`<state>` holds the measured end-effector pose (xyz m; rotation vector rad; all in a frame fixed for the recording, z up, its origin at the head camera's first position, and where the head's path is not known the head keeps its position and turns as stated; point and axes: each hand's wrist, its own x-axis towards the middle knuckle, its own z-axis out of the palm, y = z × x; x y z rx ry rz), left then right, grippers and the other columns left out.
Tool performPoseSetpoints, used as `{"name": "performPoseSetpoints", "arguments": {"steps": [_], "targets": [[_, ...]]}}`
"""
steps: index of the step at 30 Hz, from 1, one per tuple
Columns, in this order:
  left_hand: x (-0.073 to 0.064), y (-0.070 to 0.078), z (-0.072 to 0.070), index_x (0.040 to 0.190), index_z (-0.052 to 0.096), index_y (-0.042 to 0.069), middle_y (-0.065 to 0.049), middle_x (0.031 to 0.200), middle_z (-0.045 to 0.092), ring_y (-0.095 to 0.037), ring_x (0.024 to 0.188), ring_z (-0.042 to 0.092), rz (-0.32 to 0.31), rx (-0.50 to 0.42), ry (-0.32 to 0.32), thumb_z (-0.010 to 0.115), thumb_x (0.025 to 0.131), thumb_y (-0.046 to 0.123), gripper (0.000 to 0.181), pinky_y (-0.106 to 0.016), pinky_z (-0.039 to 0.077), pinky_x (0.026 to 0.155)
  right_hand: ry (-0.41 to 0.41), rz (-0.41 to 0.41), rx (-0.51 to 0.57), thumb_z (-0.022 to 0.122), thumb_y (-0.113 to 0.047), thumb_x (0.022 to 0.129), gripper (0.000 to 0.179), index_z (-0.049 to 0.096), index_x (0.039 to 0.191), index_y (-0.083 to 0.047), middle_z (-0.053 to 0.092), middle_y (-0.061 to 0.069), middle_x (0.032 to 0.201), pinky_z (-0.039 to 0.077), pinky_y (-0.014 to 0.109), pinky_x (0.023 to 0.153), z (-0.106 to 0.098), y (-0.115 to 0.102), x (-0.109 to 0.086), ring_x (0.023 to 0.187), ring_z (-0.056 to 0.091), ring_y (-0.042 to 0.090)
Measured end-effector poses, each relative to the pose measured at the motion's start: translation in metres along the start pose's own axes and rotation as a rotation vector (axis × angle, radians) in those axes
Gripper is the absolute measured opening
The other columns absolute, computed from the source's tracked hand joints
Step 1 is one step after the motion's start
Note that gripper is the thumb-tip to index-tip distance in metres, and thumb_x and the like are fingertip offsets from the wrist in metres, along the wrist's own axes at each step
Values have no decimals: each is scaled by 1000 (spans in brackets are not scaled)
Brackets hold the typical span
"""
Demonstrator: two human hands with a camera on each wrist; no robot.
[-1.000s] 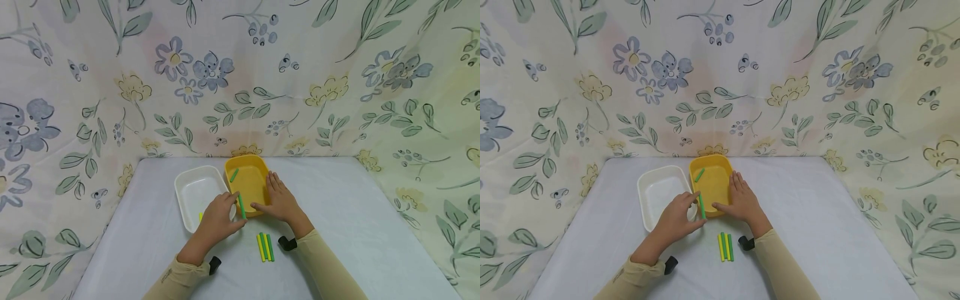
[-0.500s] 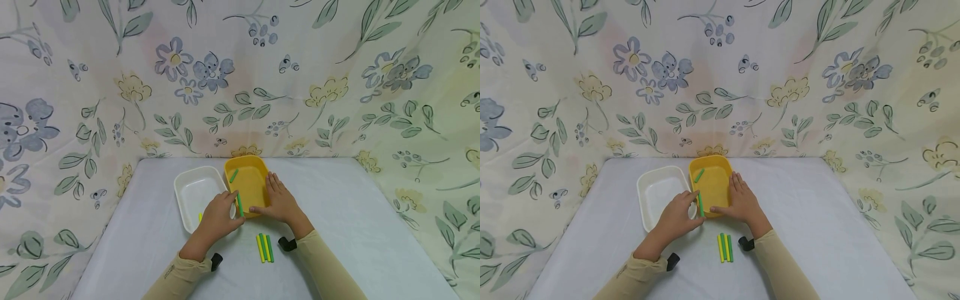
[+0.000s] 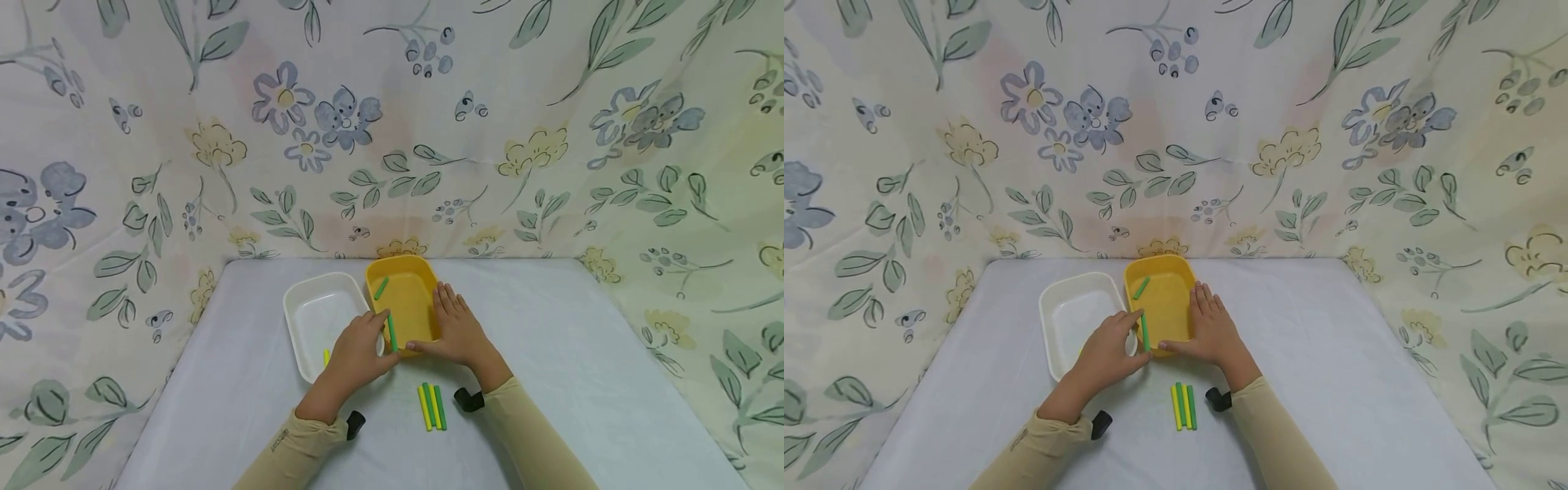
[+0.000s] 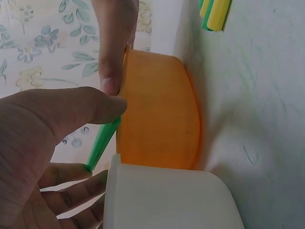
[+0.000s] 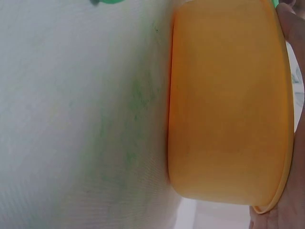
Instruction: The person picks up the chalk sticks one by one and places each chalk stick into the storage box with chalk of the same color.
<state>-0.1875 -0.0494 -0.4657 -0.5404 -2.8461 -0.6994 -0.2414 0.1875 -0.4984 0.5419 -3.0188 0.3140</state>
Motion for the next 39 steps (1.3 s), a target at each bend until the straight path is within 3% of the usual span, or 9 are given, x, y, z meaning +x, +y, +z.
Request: {"name": "performPoseSetpoints", "arguments": {"steps": [12,24,39], "targets": [[1,1,-2,142,51,7,-6,123,63,-21,106,60,4,-12,-6,77,78,47,80,-39,53,91,-7,6,-1,32,-99,66,132,-3,157,-11,-4,7,166,8,45,125,-1,-1,-1,154,-4,21],[6,-1,0,142,49,7,-4,108,65,-16,94,59,1,-86,3,79,77,47,82,-36,52,81,21,-12,-4,36,-97,68,130,-2,157,-10,2,10,166,13,48,124,0,-1,-2,154,2,25],[7,1,-2,143,48,8,-3,115,64,-18,103,61,-14,-83,-35,77,79,47,81,-39,53,90,28,-17,-10,36,-97,68,130,-2,157,-9,1,10,166,13,47,124,2,1,-2,154,1,25]]}}
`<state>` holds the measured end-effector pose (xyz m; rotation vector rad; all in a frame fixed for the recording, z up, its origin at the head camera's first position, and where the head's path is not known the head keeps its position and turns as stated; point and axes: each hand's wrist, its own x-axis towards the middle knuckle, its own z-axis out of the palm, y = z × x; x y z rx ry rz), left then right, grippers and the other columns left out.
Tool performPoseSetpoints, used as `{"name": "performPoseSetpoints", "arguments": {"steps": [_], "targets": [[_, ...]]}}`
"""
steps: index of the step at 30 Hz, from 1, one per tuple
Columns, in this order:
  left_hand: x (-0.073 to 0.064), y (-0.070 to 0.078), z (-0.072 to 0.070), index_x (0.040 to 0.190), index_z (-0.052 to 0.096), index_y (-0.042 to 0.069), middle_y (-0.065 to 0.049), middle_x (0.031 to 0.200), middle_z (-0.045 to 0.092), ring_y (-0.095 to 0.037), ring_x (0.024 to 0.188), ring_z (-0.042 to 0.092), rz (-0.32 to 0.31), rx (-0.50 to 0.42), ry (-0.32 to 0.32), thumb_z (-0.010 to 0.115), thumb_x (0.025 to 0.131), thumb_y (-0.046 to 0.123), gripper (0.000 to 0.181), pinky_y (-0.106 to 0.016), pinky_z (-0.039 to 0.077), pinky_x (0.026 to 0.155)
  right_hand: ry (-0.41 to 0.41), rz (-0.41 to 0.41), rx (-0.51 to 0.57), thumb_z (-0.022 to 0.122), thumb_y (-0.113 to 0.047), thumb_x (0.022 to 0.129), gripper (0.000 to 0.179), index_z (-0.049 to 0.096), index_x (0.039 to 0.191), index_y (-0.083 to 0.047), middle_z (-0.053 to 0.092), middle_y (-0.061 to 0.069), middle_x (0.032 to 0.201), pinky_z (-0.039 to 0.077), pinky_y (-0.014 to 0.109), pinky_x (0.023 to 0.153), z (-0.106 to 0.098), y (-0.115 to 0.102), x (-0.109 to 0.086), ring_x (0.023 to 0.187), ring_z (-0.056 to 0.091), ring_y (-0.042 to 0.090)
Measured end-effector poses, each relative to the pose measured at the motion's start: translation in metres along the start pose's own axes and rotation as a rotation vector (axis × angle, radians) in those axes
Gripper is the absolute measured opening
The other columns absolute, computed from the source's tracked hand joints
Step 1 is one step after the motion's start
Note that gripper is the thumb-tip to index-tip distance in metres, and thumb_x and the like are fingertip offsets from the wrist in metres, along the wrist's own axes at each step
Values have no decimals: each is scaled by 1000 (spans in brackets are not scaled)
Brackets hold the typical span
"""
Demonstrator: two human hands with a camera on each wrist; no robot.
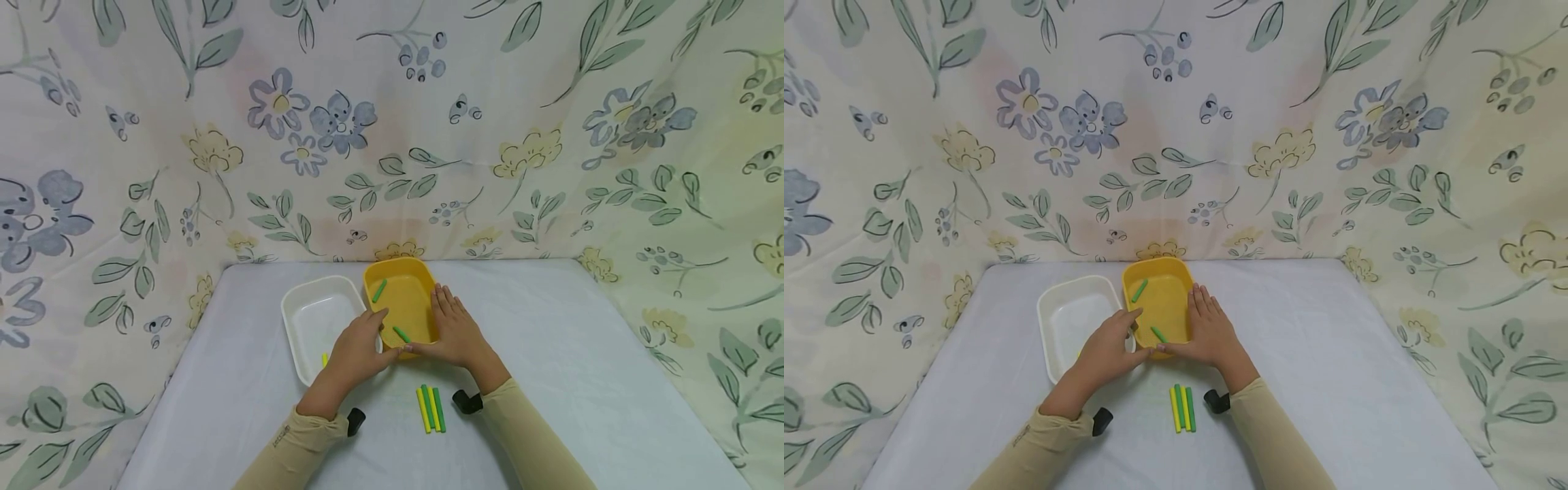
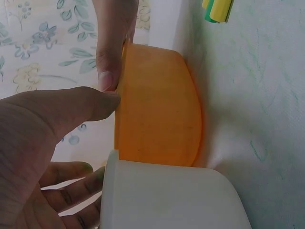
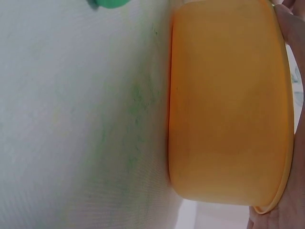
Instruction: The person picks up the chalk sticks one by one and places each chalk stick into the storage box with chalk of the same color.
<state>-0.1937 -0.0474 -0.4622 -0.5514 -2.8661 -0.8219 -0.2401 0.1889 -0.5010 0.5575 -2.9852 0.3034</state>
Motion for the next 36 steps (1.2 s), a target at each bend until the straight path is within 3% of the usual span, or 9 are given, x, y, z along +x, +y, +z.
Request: {"name": "performPoseSetpoints", "arguments": {"steps": [11,27,33,36], "targets": [[-6,-5,4,144,48,13,0,115,64,-14,103,59,5,8,-6,74,81,48,76,-35,52,91,-4,6,6,36,-97,68,130,-3,157,-10,2,10,166,12,48,124,2,-1,0,154,0,25],[-22,2,-3,139,53,12,1,109,66,-13,96,60,94,-48,94,75,83,43,67,-33,53,85,-24,23,10,34,-99,66,132,-4,157,-11,-2,7,166,10,45,124,-2,-3,1,154,-2,22],[-26,5,-1,139,54,17,8,109,63,-12,94,60,93,-89,75,74,84,44,65,-27,53,80,-29,26,15,34,-99,66,132,-4,157,-11,-1,8,167,9,46,124,-1,-2,1,154,-3,22],[-29,8,0,138,54,18,9,111,63,-10,98,60,91,-98,60,75,83,45,65,-28,53,85,-31,31,13,33,-99,65,133,-4,157,-11,-2,8,167,9,46,125,-1,-2,2,154,-3,22]]}}
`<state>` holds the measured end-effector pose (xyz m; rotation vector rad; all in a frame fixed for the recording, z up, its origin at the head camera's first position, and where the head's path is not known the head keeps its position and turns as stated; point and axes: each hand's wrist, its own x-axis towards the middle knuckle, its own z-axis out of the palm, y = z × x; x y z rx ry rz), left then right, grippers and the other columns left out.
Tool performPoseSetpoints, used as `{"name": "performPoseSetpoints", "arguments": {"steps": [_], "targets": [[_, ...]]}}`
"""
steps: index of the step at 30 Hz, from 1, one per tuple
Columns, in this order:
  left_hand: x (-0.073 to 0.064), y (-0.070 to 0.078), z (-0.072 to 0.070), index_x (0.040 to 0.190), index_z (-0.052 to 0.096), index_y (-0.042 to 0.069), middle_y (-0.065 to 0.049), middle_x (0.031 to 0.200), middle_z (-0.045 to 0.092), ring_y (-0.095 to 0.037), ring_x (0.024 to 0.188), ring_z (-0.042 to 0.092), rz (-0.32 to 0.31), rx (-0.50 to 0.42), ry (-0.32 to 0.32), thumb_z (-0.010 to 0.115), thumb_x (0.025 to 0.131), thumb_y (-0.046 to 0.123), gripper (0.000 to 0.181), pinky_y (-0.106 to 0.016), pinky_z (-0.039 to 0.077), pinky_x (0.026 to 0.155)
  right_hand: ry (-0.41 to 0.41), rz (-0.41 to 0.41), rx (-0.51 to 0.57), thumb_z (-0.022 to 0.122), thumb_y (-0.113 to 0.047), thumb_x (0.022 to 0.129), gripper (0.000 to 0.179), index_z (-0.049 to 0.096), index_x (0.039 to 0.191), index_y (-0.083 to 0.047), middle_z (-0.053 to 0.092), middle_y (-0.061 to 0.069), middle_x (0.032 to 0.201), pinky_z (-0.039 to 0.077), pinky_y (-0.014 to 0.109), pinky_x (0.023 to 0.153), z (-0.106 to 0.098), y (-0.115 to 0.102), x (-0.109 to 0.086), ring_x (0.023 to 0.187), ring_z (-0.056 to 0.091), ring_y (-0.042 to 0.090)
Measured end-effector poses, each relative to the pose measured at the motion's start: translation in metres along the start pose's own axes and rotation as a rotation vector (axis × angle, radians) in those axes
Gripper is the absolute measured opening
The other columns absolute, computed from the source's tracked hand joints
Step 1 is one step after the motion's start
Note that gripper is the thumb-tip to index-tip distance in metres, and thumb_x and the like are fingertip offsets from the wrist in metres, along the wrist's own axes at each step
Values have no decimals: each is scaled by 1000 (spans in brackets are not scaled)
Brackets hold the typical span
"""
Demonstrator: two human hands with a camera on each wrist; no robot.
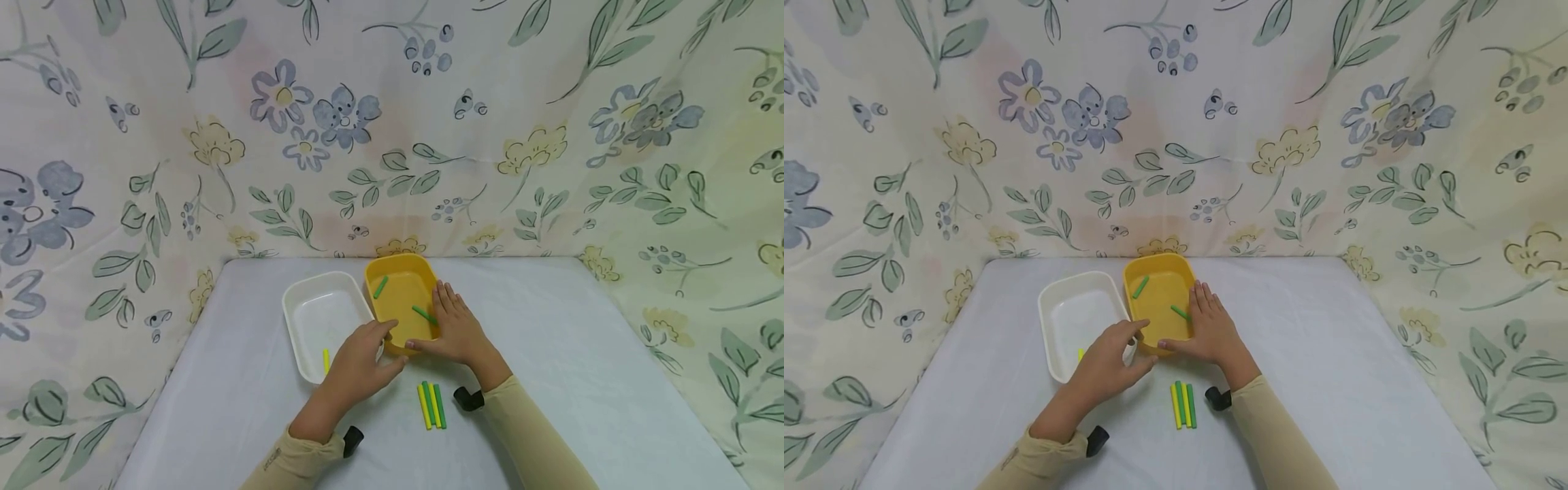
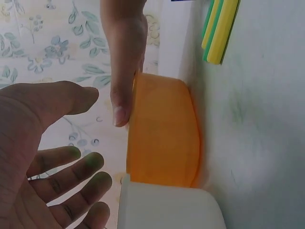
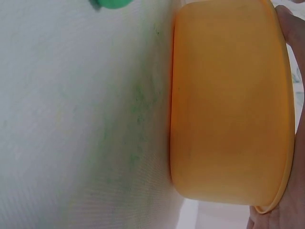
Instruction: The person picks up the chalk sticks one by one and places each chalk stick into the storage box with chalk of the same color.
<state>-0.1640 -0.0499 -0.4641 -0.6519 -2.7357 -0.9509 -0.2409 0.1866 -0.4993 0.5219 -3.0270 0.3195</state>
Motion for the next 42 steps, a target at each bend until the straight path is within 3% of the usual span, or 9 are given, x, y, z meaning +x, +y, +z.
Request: {"name": "performPoseSetpoints", "arguments": {"steps": [4,10,17,23,33,42], "targets": [[-4,5,0,134,58,16,5,116,64,-11,104,60,30,-7,4,76,82,42,60,-32,53,90,8,-4,-6,33,-99,65,134,3,158,-8,-1,9,166,11,47,124,1,0,0,154,-1,24],[-9,6,4,126,64,14,0,114,65,-10,97,58,98,-1,6,75,84,43,52,-31,53,83,18,-28,-13,36,-97,68,133,7,158,-3,2,12,166,15,50,123,-1,0,0,154,3,28],[-13,8,9,125,66,18,10,110,62,-11,96,58,111,-35,-9,75,85,43,48,-27,51,81,35,-40,5,38,-95,70,130,1,157,-6,4,13,166,14,49,124,-5,-1,-1,154,4,29],[-19,14,14,122,67,19,12,108,62,-6,92,54,141,-44,-21,74,85,44,46,-25,49,77,34,-34,16,39,-96,68,133,7,157,-3,3,13,166,14,50,123,-2,-1,-1,154,4,29],[-23,18,28,120,66,21,11,121,62,-6,103,57,155,-38,-67,75,84,46,44,-28,52,86,44,-32,20,38,-97,67,133,8,158,-3,4,12,166,14,49,123,1,1,-1,154,3,27],[-25,19,37,115,67,21,6,109,65,-7,97,56,165,-27,-96,74,84,48,42,-28,50,84,29,-18,13,37,-98,67,134,6,158,-4,1,11,167,12,48,124,1,0,0,154,1,26]]}}
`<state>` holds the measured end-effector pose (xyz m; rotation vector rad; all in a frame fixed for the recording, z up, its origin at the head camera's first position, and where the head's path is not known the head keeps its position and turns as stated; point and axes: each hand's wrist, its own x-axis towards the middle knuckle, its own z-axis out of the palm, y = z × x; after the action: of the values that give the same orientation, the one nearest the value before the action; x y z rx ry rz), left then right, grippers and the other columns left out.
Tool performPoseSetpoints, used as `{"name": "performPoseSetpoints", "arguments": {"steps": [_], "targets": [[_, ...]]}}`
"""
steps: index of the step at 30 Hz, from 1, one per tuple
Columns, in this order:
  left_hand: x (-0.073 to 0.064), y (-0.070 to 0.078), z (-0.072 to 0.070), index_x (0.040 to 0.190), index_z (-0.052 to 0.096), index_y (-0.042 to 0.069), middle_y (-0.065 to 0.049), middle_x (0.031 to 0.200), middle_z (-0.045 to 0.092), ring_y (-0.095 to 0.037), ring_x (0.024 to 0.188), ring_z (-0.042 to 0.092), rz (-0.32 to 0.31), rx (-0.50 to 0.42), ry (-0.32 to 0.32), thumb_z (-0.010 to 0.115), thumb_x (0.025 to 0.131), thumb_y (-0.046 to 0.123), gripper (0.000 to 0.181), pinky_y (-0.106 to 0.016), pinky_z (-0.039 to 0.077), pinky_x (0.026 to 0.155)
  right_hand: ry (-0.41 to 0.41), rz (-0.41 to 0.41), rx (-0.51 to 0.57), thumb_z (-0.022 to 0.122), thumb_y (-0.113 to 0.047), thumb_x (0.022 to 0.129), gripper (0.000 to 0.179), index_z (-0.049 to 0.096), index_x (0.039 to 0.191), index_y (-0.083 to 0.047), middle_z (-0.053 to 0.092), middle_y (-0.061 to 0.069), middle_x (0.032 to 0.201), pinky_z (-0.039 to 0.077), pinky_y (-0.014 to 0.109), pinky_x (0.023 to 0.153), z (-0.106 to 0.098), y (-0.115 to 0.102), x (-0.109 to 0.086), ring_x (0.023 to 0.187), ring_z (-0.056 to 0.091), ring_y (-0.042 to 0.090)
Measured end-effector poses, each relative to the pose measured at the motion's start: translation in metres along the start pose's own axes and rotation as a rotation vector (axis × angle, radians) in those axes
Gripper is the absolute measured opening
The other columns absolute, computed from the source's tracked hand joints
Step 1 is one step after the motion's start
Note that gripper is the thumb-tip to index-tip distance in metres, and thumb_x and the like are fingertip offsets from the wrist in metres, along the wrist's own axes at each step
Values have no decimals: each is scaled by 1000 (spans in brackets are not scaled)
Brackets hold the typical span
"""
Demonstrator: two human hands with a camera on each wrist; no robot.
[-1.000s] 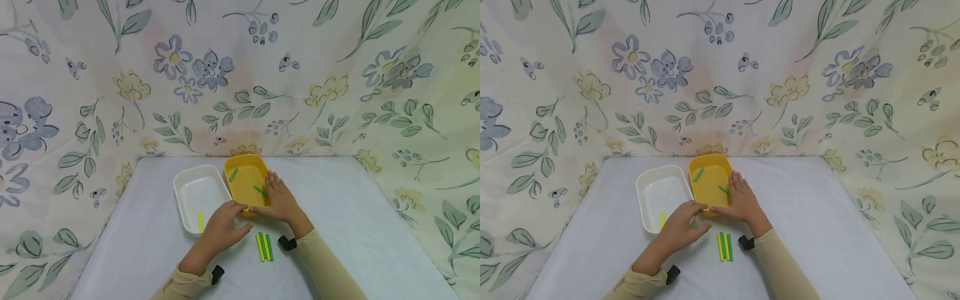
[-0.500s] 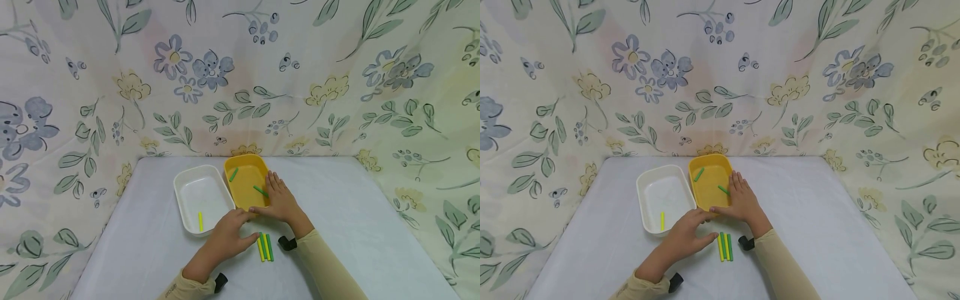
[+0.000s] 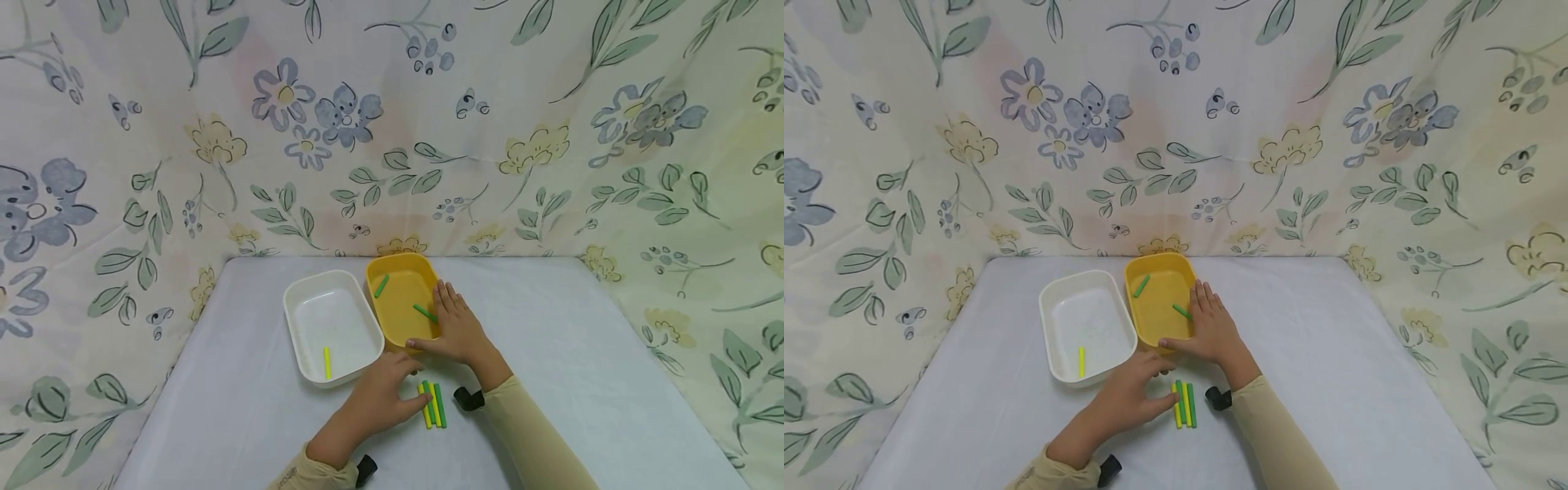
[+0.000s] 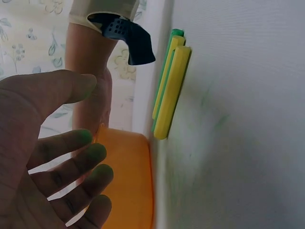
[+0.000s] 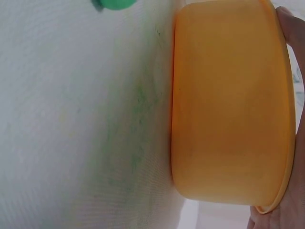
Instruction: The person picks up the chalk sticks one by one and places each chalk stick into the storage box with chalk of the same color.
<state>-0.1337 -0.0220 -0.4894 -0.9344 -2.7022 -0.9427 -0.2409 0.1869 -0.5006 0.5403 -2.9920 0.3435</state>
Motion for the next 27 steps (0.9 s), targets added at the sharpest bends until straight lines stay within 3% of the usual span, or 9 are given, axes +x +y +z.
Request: {"name": "performPoseSetpoints", "arguments": {"steps": [13,19,27], "targets": [[-1,5,14,124,66,17,4,111,62,-7,97,54,-26,35,-122,75,78,58,62,-30,50,85,1,8,-12,34,-99,66,135,7,158,-4,2,11,166,13,48,124,1,0,1,154,1,26],[0,4,23,131,61,18,5,115,59,-10,102,52,-27,95,-197,74,75,64,74,-31,49,88,-13,10,-9,35,-99,66,135,6,158,-4,0,10,166,12,48,124,-1,-1,1,155,0,26],[4,6,33,138,56,18,1,120,55,-14,103,49,-23,166,-228,72,73,68,84,-34,48,88,-16,14,-10,37,-98,67,134,6,158,-4,0,10,166,11,47,124,-1,-1,0,155,0,25]]}}
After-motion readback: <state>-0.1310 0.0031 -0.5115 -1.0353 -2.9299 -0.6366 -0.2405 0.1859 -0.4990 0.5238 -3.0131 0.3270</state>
